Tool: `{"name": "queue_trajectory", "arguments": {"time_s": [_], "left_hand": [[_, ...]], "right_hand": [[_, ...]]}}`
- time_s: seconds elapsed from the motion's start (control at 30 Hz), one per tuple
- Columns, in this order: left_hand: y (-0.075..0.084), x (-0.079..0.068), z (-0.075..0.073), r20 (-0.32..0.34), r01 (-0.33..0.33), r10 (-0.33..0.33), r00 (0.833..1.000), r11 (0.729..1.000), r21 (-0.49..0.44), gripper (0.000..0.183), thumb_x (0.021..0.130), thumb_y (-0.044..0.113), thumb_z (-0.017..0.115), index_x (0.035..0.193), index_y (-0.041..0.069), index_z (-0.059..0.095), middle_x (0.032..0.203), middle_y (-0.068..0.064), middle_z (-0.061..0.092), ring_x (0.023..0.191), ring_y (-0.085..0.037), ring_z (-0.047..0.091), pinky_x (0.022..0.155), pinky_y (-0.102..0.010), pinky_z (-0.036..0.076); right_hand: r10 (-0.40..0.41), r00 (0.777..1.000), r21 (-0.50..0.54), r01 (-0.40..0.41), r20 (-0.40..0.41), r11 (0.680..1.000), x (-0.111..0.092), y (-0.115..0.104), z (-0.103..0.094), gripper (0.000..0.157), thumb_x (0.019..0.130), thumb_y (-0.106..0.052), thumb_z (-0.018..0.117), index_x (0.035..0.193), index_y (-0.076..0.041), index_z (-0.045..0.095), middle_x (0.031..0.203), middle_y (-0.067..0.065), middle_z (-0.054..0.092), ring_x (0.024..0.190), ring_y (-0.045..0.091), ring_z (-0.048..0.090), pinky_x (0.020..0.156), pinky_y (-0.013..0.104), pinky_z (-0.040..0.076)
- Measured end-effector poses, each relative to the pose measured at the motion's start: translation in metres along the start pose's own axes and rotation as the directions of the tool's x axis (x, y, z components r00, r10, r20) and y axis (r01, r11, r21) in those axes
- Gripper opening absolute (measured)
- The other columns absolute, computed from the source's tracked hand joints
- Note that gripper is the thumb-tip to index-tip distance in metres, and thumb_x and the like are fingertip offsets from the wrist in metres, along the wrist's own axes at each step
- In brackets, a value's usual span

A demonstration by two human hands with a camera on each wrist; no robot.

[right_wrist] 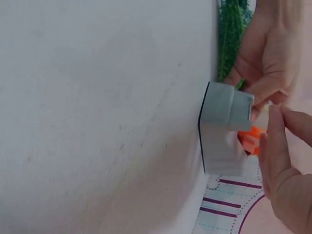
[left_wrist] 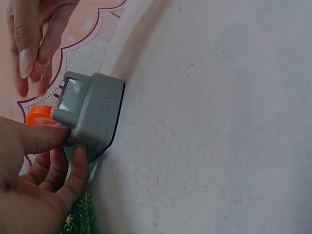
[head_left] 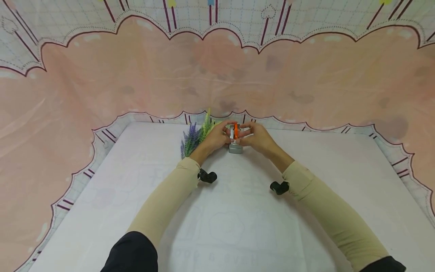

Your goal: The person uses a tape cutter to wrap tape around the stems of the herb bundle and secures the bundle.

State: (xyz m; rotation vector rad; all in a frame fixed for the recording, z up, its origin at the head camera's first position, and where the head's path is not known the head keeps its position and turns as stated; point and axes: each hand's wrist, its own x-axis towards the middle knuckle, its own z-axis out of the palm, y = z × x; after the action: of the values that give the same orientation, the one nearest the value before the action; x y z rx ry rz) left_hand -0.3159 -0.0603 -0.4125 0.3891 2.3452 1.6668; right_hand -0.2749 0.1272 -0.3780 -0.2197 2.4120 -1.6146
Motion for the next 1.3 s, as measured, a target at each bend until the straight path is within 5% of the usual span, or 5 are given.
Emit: {"name": "queue_trajectory", "arguments": {"time_s": [0.4,0.6,0.97,1.3], "left_hand": [[-0.003,0.001,0.000,0.004,-0.014,0.014,1.000,1.000,0.012,0.075,0.084,-0.021,0.061,0.148,0.016,0.052,0.095,-0.012,0.051,0.072,-0.019,0.046,0.061,-0.033,0.047],[-0.004,0.000,-0.001,0.010,-0.033,0.033,0.999,0.999,0.025,0.075,0.084,-0.021,0.061,0.149,0.015,0.051,0.096,-0.012,0.051,0.072,-0.019,0.047,0.060,-0.031,0.047],[-0.003,0.000,-0.002,0.028,-0.042,0.041,0.999,0.998,0.054,0.074,0.086,-0.019,0.063,0.151,0.015,0.049,0.098,-0.013,0.052,0.074,-0.019,0.048,0.059,-0.028,0.047],[-0.002,0.000,-0.002,0.030,-0.042,0.040,0.999,0.996,0.085,0.074,0.087,-0.017,0.064,0.151,0.017,0.048,0.098,-0.013,0.052,0.074,-0.019,0.049,0.059,-0.027,0.047]], "right_hand": [[0.121,0.987,0.209,-0.141,0.108,0.968,-0.002,0.000,-0.001,0.041,0.095,0.002,0.068,0.134,0.008,0.056,0.100,0.014,0.071,0.091,0.021,0.072,0.098,0.045,0.053],[0.115,0.987,0.210,-0.136,0.109,0.968,-0.006,0.004,-0.002,0.038,0.094,-0.003,0.070,0.129,0.009,0.062,0.102,0.010,0.073,0.086,0.010,0.070,0.092,0.037,0.057],[0.111,0.989,0.252,-0.133,0.097,0.959,-0.008,0.010,0.001,0.038,0.096,-0.004,0.068,0.131,0.010,0.061,0.103,0.012,0.073,0.085,0.010,0.072,0.084,0.028,0.059],[0.125,0.989,0.245,-0.142,0.084,0.959,-0.012,0.009,0.004,0.039,0.096,-0.003,0.068,0.133,0.007,0.061,0.093,0.006,0.074,0.081,0.010,0.073,0.092,0.038,0.057]]}}
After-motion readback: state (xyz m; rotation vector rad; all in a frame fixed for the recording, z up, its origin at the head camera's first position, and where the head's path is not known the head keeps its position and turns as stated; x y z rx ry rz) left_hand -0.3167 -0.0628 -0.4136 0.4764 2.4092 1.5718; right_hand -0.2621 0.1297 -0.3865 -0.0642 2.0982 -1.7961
